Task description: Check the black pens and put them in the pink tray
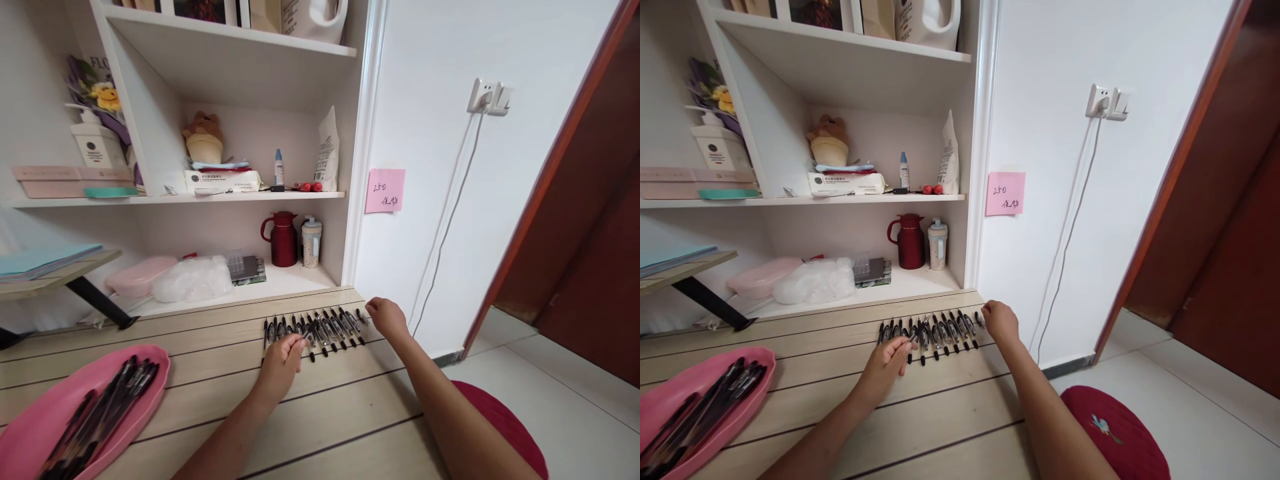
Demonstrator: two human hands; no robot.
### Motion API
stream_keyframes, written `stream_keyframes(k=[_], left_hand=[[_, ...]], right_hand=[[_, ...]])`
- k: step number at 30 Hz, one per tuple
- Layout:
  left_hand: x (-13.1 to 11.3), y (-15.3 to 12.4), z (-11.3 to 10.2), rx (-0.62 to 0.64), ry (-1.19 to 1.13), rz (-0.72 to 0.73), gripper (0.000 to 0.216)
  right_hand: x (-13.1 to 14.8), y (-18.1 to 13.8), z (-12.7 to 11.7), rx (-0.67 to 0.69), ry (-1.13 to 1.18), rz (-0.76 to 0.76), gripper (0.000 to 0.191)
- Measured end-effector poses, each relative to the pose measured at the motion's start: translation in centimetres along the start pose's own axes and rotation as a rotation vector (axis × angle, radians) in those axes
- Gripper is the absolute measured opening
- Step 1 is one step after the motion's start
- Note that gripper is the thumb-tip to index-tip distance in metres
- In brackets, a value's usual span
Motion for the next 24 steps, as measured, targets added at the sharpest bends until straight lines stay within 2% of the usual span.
stream_keyframes(k=[6,9,16,21,23,24], left_hand=[[0.1,-0.1,0.2,0.005,-0.017,-0.027,0.035],[0.1,-0.2,0.2,-0.001,-0.018,-0.043,0.034],[0.0,-0.3,0.2,0.016,0.004,-0.048,0.033],[-0.3,-0.4,0.1,0.01,-0.011,-0.069,0.035],[-0.3,-0.4,0.1,0.009,-0.024,-0.075,0.035],[-0.3,-0.4,0.0,0.006,-0.029,-0.073,0.035]], right_hand=[[0.3,-0.4,2.6,0.042,-0.114,-0.022,0.022],[0.1,-0.4,2.9,0.053,-0.145,-0.013,0.022],[0.3,-0.9,2.5,0.076,-0.092,-0.006,0.011],[2.6,-1.0,0.7,0.053,0.101,-0.021,0.019],[4.3,-1.4,-0.2,0.073,0.319,-0.073,0.029],[5.2,-1.8,-0.7,0.113,0.582,-0.122,0.035]])
Point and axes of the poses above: each hand's wrist, its own y-axis towards the middle knuckle, its own z-axis out of the palm, x = y × z, the point moved 2 cm from there along y, towards the middle knuckle, and after that the axes turned 14 degrees about -y, right-handed, at the moved point
